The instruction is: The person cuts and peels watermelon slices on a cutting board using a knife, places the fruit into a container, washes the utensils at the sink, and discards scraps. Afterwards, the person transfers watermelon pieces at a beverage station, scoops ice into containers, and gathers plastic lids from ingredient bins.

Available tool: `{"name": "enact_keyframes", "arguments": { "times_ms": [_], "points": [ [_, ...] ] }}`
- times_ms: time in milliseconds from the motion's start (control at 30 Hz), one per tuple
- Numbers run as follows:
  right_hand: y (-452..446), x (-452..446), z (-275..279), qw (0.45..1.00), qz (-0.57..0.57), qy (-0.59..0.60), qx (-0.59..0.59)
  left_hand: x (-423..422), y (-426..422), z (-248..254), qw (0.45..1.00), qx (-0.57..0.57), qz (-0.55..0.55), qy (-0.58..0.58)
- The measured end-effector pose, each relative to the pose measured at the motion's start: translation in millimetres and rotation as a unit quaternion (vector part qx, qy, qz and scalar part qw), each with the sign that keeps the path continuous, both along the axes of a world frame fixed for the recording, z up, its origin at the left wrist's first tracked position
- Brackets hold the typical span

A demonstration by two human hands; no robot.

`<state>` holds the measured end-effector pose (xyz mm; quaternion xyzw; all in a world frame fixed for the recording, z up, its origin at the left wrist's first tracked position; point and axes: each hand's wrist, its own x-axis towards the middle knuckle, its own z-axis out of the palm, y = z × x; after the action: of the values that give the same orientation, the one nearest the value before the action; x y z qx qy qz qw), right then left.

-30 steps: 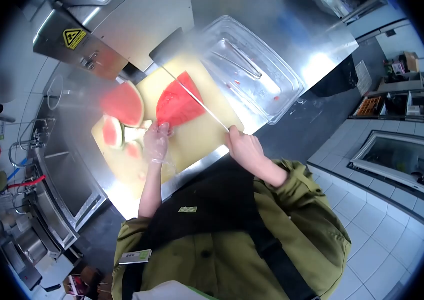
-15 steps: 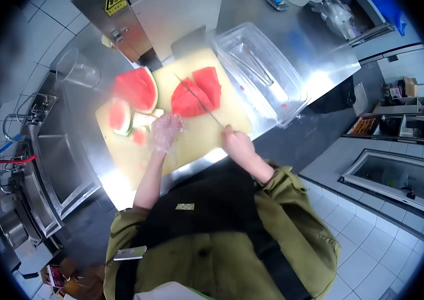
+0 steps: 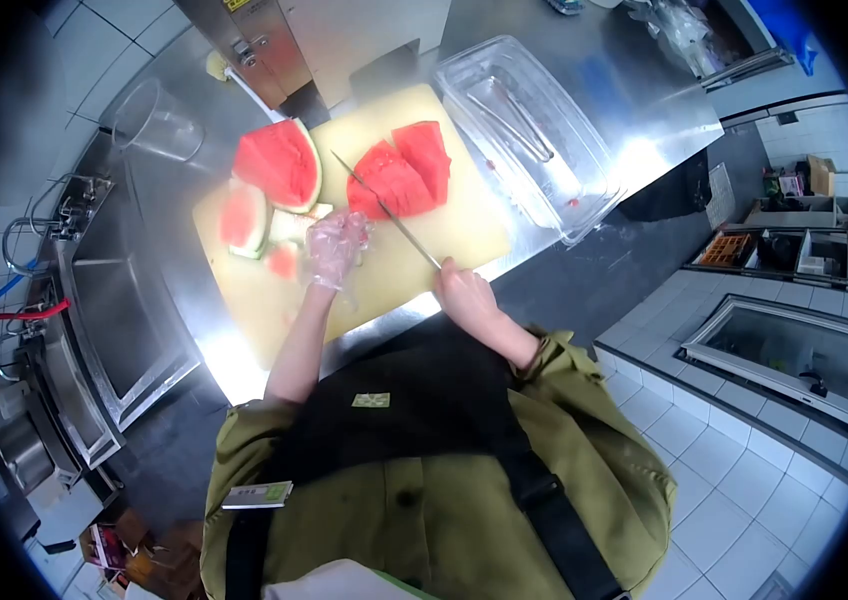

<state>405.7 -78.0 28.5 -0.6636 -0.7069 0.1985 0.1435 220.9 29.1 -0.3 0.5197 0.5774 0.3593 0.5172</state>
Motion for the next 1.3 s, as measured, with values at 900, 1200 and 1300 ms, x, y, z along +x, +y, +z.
{"name": "enact_keyframes", "arguments": {
  "times_ms": [900,1200,1300],
  "points": [
    [15.8,95.2,23.4,0.902,-0.109,0.351,-0.228,70.1,48.0,35.1,0.966,0.191,-0.057,0.165],
    [44.9,101.0,18.4,0.947,-0.033,0.237,-0.215,67.8,52.2,58.9,0.950,0.141,-0.121,0.253],
    [47.4,95.3,23.4,0.980,0.011,0.146,-0.131,63.8,50.8,51.1,0.946,0.209,-0.082,0.233]
  ]
}}
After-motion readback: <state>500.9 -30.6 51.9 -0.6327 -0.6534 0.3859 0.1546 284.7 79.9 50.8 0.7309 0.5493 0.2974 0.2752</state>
